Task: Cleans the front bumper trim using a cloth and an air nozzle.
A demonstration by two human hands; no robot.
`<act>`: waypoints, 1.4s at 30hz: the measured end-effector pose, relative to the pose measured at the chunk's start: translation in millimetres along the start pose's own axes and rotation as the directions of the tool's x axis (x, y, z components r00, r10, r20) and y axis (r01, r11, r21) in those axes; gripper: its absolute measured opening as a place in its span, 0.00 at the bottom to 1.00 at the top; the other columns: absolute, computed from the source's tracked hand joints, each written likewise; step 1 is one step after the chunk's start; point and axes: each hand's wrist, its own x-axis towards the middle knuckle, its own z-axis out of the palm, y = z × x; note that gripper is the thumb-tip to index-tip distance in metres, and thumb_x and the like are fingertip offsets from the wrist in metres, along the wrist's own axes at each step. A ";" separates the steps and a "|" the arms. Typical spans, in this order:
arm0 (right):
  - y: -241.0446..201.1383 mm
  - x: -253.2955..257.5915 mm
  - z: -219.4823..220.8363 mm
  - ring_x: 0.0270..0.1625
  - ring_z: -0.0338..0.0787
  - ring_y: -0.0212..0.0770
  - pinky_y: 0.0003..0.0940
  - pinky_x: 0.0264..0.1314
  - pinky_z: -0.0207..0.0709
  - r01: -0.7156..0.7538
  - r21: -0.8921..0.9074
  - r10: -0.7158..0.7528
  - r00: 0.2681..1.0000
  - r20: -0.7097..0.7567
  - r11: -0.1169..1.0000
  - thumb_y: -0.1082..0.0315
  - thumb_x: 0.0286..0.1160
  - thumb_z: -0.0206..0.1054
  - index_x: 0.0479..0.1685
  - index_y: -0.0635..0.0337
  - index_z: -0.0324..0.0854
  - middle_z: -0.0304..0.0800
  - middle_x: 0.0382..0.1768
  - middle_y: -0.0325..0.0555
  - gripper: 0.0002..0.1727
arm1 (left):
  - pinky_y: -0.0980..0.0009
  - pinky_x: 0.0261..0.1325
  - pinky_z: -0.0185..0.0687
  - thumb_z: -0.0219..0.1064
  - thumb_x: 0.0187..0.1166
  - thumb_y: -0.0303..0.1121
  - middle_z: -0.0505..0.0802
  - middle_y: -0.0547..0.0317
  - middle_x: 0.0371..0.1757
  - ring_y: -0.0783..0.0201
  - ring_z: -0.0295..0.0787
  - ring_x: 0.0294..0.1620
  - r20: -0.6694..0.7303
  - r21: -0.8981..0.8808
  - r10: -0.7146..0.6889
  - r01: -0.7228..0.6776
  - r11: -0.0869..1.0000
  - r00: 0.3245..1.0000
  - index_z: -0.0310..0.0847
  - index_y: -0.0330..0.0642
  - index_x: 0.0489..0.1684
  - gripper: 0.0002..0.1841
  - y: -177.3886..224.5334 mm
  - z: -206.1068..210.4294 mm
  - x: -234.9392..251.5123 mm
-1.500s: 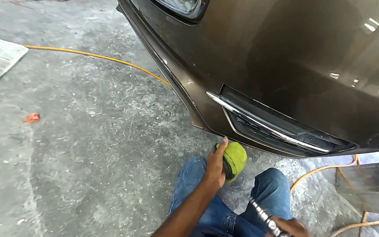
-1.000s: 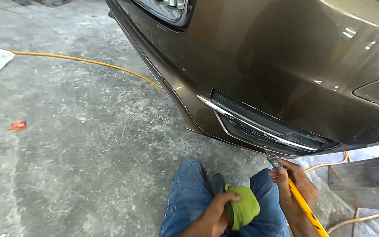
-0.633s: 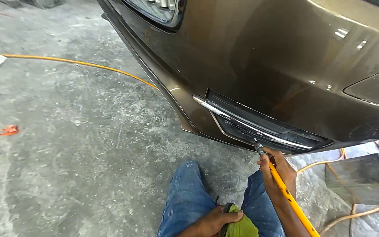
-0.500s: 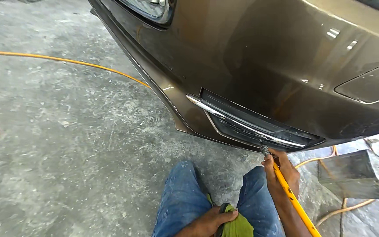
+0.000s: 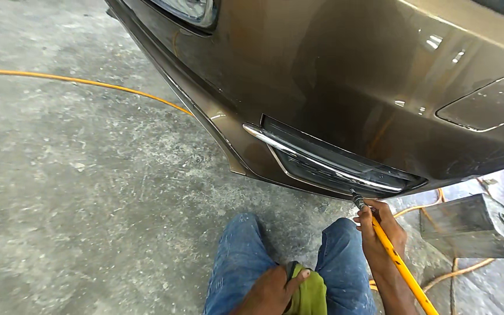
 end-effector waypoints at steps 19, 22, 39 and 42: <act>-3.8 6.5 4.1 0.31 0.94 0.33 0.34 0.30 0.91 -0.008 0.001 0.008 1.000 -0.027 1.000 0.53 0.85 0.55 0.58 0.58 0.85 0.91 0.33 0.38 0.20 | 0.67 0.65 0.87 0.68 0.73 0.24 0.95 0.62 0.57 0.68 0.92 0.58 0.247 -0.919 0.516 0.029 0.394 0.820 0.86 0.49 0.58 0.17 -66.9 -10.7 -19.1; -4.7 5.8 0.3 0.32 0.94 0.34 0.36 0.31 0.93 0.003 0.023 -0.003 1.000 0.000 1.000 0.53 0.86 0.55 0.59 0.59 0.84 0.92 0.35 0.39 0.21 | 0.61 0.68 0.86 0.67 0.75 0.18 0.93 0.58 0.59 0.64 0.90 0.60 0.175 -0.856 0.420 -0.073 0.512 0.891 0.78 0.38 0.66 0.20 -65.7 -2.4 -15.7; -26.4 -55.5 -0.4 0.33 0.96 0.35 0.35 0.33 0.94 -0.061 0.208 -0.010 0.946 0.325 0.976 0.65 0.88 0.57 0.61 0.73 0.81 0.93 0.37 0.47 0.18 | 0.37 0.86 0.57 0.55 0.90 0.45 0.83 0.37 0.73 0.41 0.74 0.79 -0.993 0.037 0.069 -0.314 0.949 0.094 0.82 0.36 0.67 0.23 -43.9 -133.0 132.8; -27.1 -65.5 4.6 0.33 0.96 0.38 0.38 0.35 0.95 -0.096 0.221 0.008 0.929 0.370 0.970 0.64 0.89 0.56 0.60 0.74 0.81 0.93 0.36 0.50 0.19 | 0.39 0.87 0.56 0.53 0.91 0.42 0.83 0.38 0.72 0.43 0.73 0.80 -1.000 0.023 0.016 -0.370 0.929 -0.021 0.79 0.34 0.69 0.22 -27.8 -160.2 138.3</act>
